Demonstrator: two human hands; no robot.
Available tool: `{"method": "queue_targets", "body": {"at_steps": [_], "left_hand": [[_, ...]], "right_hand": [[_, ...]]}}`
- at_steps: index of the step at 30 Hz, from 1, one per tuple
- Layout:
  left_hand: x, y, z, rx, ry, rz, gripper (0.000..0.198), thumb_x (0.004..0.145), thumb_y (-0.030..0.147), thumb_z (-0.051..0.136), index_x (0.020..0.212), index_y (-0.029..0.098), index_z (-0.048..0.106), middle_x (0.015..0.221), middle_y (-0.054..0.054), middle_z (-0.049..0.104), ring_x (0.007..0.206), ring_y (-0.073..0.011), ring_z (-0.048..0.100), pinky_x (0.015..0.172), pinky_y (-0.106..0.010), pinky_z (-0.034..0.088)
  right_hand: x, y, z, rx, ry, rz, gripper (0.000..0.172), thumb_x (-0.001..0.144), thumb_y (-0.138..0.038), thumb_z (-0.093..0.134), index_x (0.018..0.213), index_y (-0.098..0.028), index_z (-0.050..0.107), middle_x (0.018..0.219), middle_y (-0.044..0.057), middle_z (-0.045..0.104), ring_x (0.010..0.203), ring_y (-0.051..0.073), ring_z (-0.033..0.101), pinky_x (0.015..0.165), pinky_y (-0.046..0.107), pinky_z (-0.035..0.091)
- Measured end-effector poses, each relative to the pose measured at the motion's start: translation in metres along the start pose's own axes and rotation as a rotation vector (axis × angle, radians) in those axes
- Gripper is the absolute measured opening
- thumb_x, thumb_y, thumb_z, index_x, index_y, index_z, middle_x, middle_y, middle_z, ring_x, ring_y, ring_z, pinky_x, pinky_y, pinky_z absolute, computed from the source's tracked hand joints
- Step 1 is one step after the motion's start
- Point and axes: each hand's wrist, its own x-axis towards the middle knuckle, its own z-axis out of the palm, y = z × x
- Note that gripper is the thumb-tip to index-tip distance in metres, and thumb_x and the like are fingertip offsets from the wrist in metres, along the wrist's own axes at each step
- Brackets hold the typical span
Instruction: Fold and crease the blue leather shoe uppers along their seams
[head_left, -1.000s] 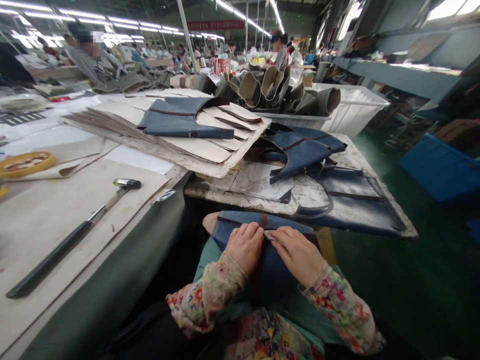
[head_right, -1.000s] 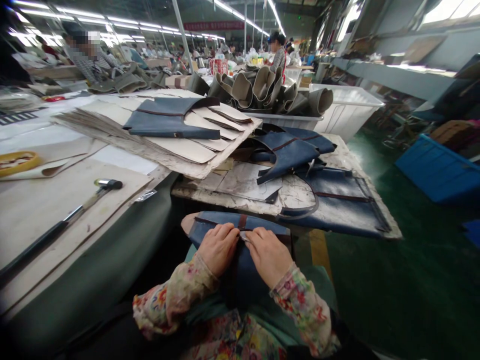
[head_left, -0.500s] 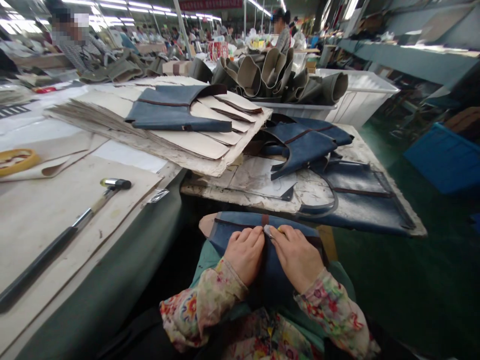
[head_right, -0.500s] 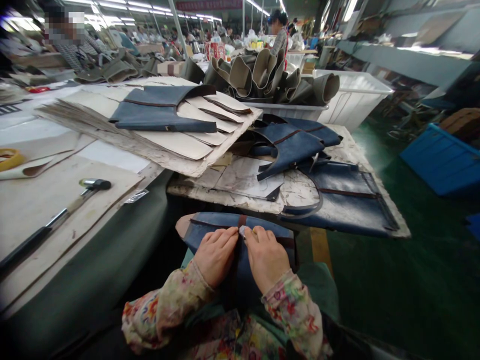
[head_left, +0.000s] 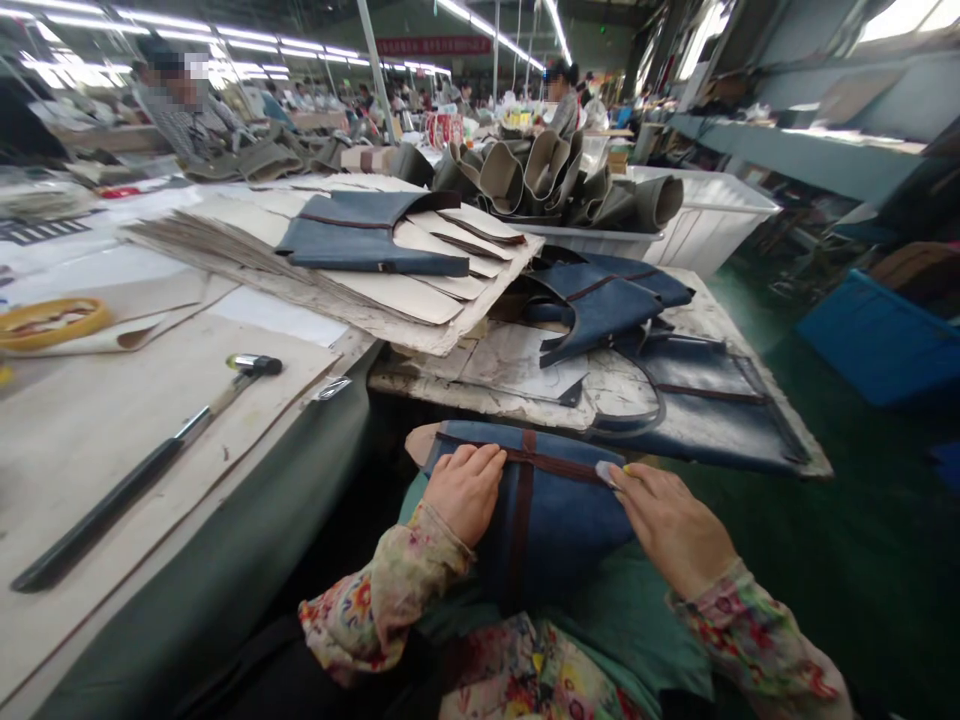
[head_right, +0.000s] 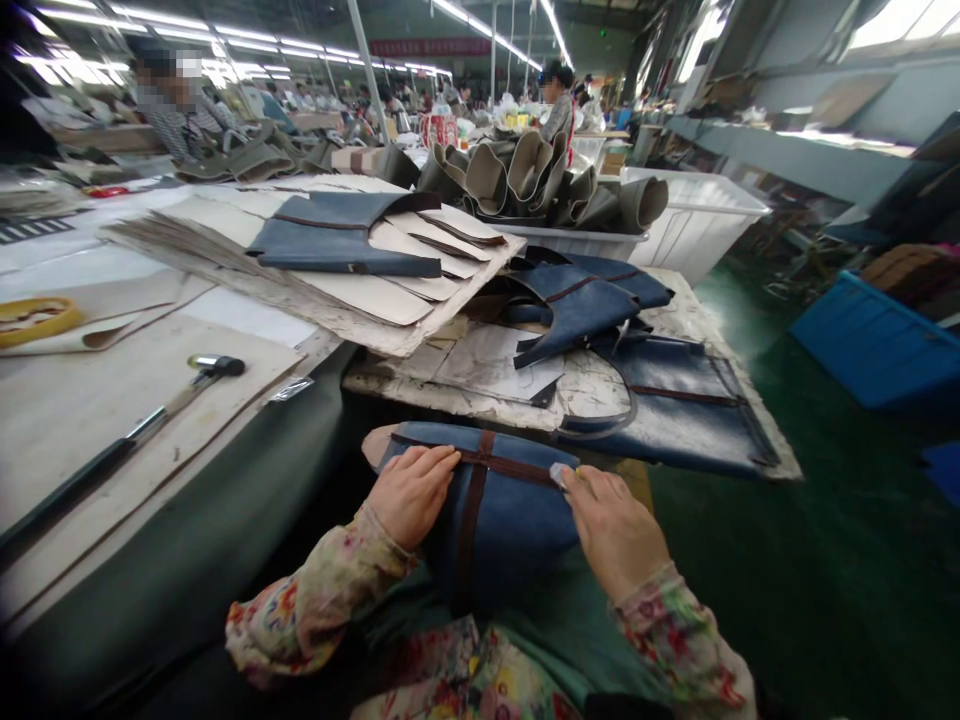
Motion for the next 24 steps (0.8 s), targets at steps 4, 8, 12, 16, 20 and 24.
{"method": "queue_targets", "body": {"at_steps": [4, 8, 12, 16, 20, 24], "left_hand": [[-0.004, -0.003, -0.003, 0.014, 0.015, -0.027, 0.029, 0.086, 0.021, 0.041, 0.11, 0.019, 0.057, 0.112, -0.003, 0.062, 0.093, -0.019, 0.053, 0.074, -0.033, 0.043], [-0.007, -0.005, -0.001, 0.036, 0.015, -0.036, 0.029, 0.085, 0.021, 0.043, 0.111, 0.02, 0.056, 0.113, -0.002, 0.061, 0.092, -0.0185, 0.053, 0.073, -0.033, 0.042], [-0.011, -0.009, 0.004, 0.041, 0.012, -0.05, 0.029, 0.086, 0.022, 0.043, 0.113, 0.022, 0.054, 0.114, -0.001, 0.06, 0.093, -0.0176, 0.052, 0.074, -0.034, 0.041], [-0.014, -0.012, 0.008, 0.021, -0.001, -0.045, 0.031, 0.086, 0.02, 0.043, 0.116, 0.022, 0.051, 0.118, -0.002, 0.058, 0.096, -0.0182, 0.051, 0.076, -0.034, 0.039], [-0.016, -0.02, 0.005, -0.001, -0.03, -0.048, 0.032, 0.086, 0.02, 0.043, 0.116, 0.022, 0.051, 0.118, -0.001, 0.058, 0.097, -0.0177, 0.05, 0.077, -0.033, 0.039], [-0.019, -0.033, -0.001, 0.026, -0.052, -0.095, 0.033, 0.086, 0.022, 0.042, 0.118, 0.024, 0.05, 0.119, 0.001, 0.057, 0.099, -0.017, 0.05, 0.079, -0.033, 0.039]], "right_hand": [[0.008, -0.01, -0.009, 0.134, 0.003, -0.025, 0.029, 0.084, -0.024, 0.044, 0.11, -0.02, 0.058, 0.106, 0.006, 0.058, 0.098, 0.019, 0.05, 0.086, 0.035, 0.044], [0.036, -0.044, -0.015, 0.27, 0.041, -0.11, 0.027, 0.085, -0.017, 0.042, 0.103, -0.021, 0.062, 0.105, 0.004, 0.059, 0.097, 0.016, 0.049, 0.087, 0.033, 0.044], [0.061, -0.064, -0.008, 0.321, 0.051, -0.158, 0.026, 0.085, -0.021, 0.045, 0.104, -0.019, 0.062, 0.103, 0.004, 0.06, 0.095, 0.017, 0.05, 0.088, 0.033, 0.044], [0.072, -0.072, 0.01, 0.352, -0.011, -0.203, 0.023, 0.083, -0.023, 0.048, 0.101, -0.018, 0.062, 0.1, 0.005, 0.061, 0.092, 0.017, 0.051, 0.085, 0.032, 0.046], [0.078, -0.084, 0.019, 0.392, -0.048, -0.236, 0.023, 0.083, -0.021, 0.047, 0.101, -0.018, 0.062, 0.1, 0.005, 0.06, 0.091, 0.018, 0.051, 0.084, 0.033, 0.046], [0.091, -0.095, 0.022, 0.446, -0.07, -0.217, 0.023, 0.084, -0.021, 0.046, 0.101, -0.018, 0.062, 0.1, 0.004, 0.06, 0.091, 0.018, 0.05, 0.086, 0.034, 0.046]]}}
